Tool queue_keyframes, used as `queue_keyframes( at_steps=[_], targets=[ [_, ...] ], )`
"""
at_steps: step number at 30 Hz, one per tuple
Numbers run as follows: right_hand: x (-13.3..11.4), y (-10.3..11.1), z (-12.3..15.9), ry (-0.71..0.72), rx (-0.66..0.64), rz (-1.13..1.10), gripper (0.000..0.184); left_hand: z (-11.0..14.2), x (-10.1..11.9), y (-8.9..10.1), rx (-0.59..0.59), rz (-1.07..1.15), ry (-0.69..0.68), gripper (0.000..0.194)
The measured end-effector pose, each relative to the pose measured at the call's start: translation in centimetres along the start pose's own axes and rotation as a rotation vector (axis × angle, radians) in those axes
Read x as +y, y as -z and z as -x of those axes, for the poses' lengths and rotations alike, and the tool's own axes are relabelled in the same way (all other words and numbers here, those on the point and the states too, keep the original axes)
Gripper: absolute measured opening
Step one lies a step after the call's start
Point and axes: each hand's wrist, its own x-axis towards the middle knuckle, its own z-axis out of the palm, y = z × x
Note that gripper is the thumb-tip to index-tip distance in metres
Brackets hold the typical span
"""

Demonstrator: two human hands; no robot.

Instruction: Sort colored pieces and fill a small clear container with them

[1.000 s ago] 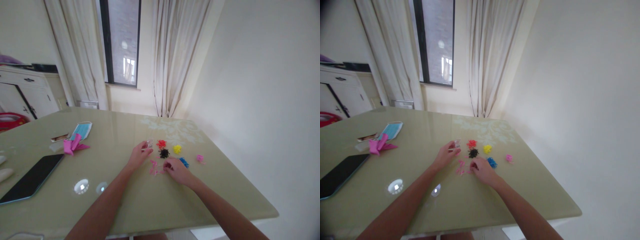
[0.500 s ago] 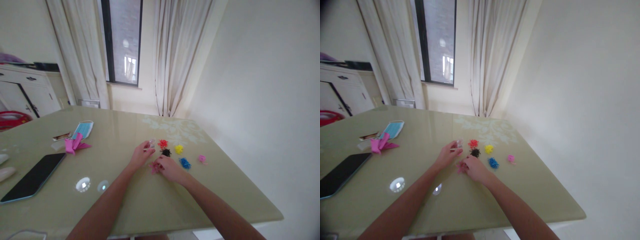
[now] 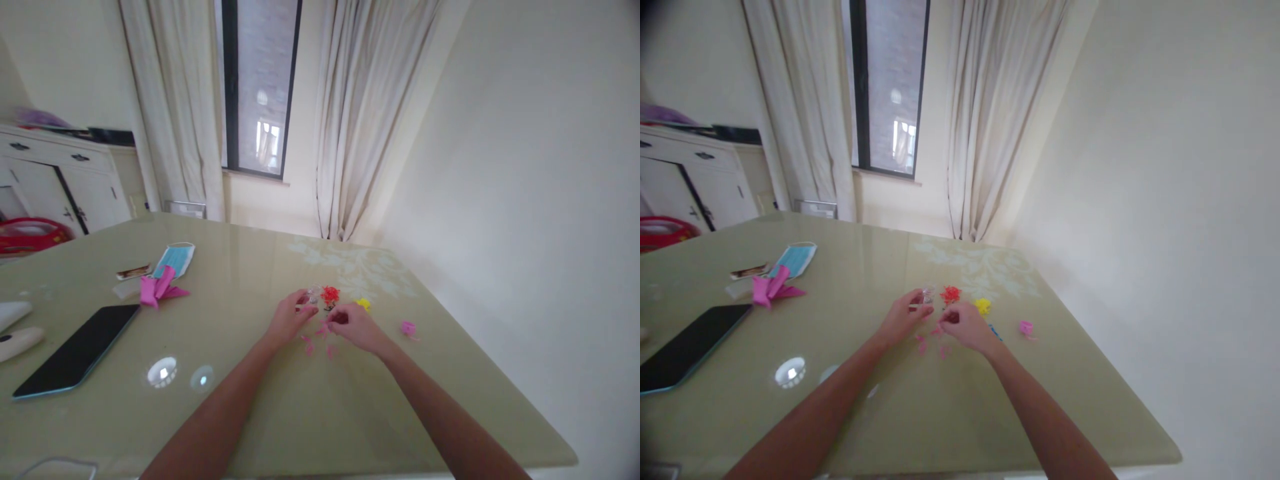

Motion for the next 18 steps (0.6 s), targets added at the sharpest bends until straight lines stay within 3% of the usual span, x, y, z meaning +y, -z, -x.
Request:
queue_keyframes(
  at_steps=[3,6,13,18],
  targets=[
    [-0.5,2.7,-0.7,0.006,0.045,-0.318,0.012,0.0,0.2,-0.2,0.002,-0.011,-0.002,0.034],
    [-2.1,4.9,-2.4,0.024,0.079,-0.392,0.017,0.0,0.2,-0.3,-0.006,-0.009,-0.005,0.036],
    [-4.9,6.1,-7.1,-0.002,-0.061,-0.088,0.014,0.2,0.0,-0.6,-0.005,-0.005,-0.001,0.036],
    [-6.1,6.3,-7.8,-0.004,-0.047,0.081,0.013,0.2,-0.3,-0.8,0.010,-0.050,-0.001,0.036]
  ],
)
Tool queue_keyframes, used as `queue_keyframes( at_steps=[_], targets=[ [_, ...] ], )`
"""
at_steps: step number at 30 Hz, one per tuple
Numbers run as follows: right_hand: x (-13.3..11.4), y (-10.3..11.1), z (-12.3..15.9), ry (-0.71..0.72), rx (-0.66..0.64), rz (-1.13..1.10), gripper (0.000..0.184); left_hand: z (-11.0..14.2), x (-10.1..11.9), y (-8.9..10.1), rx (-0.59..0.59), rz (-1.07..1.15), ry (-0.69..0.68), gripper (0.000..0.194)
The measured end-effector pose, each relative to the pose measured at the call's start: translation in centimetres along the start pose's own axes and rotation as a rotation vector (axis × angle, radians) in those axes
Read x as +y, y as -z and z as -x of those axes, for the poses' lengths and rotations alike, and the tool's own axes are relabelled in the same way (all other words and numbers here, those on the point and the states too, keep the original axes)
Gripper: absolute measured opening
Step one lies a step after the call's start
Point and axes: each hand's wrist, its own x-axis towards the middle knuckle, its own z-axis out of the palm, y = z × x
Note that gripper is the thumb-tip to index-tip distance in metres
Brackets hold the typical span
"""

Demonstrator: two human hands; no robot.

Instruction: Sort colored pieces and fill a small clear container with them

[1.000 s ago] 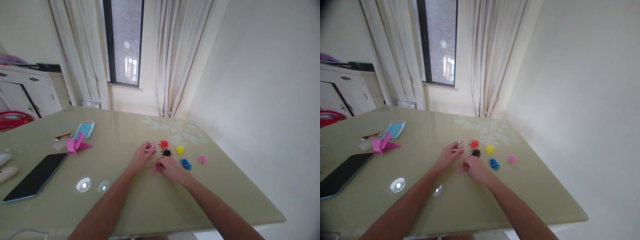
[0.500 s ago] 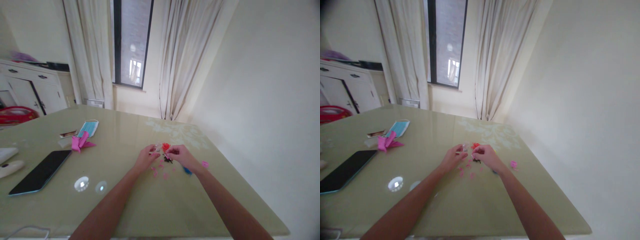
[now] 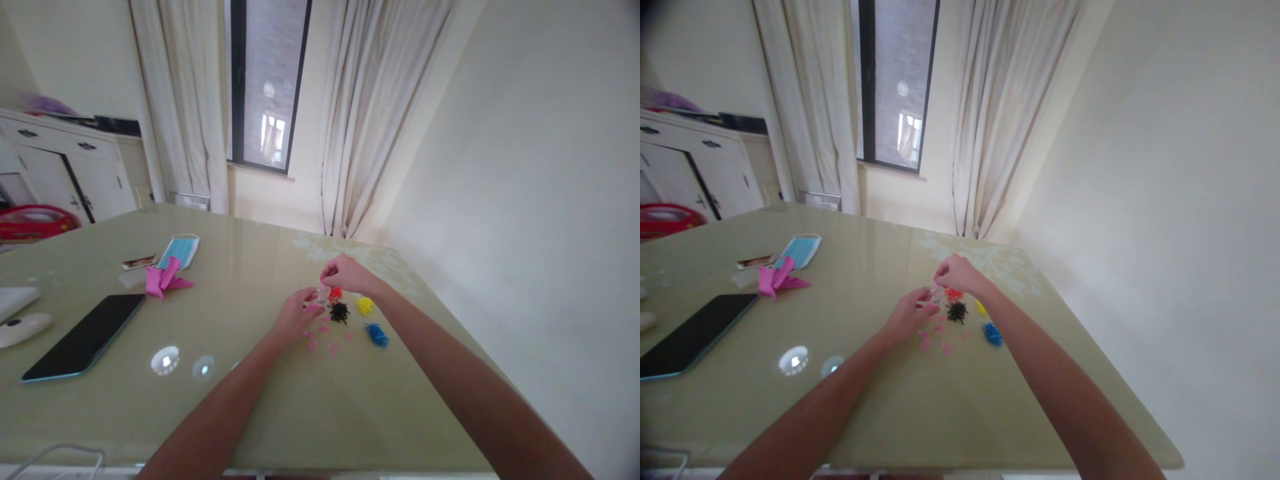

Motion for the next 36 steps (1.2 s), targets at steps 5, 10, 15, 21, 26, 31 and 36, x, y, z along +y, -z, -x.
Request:
queue_keyframes(
  at_steps=[5,10,15,21,26,31,36],
  targets=[
    [-0.6,0.2,0.5,0.001,0.005,0.106,0.014,-0.1,-0.4,-0.3,0.002,-0.027,-0.002,0.042],
    [-1.4,0.0,0.8,0.012,0.000,0.219,0.014,-0.2,-0.4,-0.3,-0.001,-0.041,-0.014,0.042],
    [-2.7,0.5,0.9,0.053,-0.026,0.337,0.013,-0.2,-0.6,-0.2,-0.015,-0.050,-0.015,0.041],
    [-2.7,0.7,1.2,0.088,0.012,0.342,0.015,-0.3,-0.7,-0.2,-0.010,-0.042,0.000,0.040],
    [-0.7,0.4,1.4,0.082,0.160,0.296,0.013,-0.1,-0.4,-0.2,-0.017,-0.018,-0.015,0.039],
    [1.7,-0.1,2.1,0.075,0.163,0.228,0.012,0.0,-0.2,-0.1,-0.007,-0.033,-0.020,0.035],
    [4.5,-2.6,3.6,0.061,0.061,0.218,0.007,-0.2,-0.1,0.5,0.050,-0.055,0.018,0.031]
  ],
)
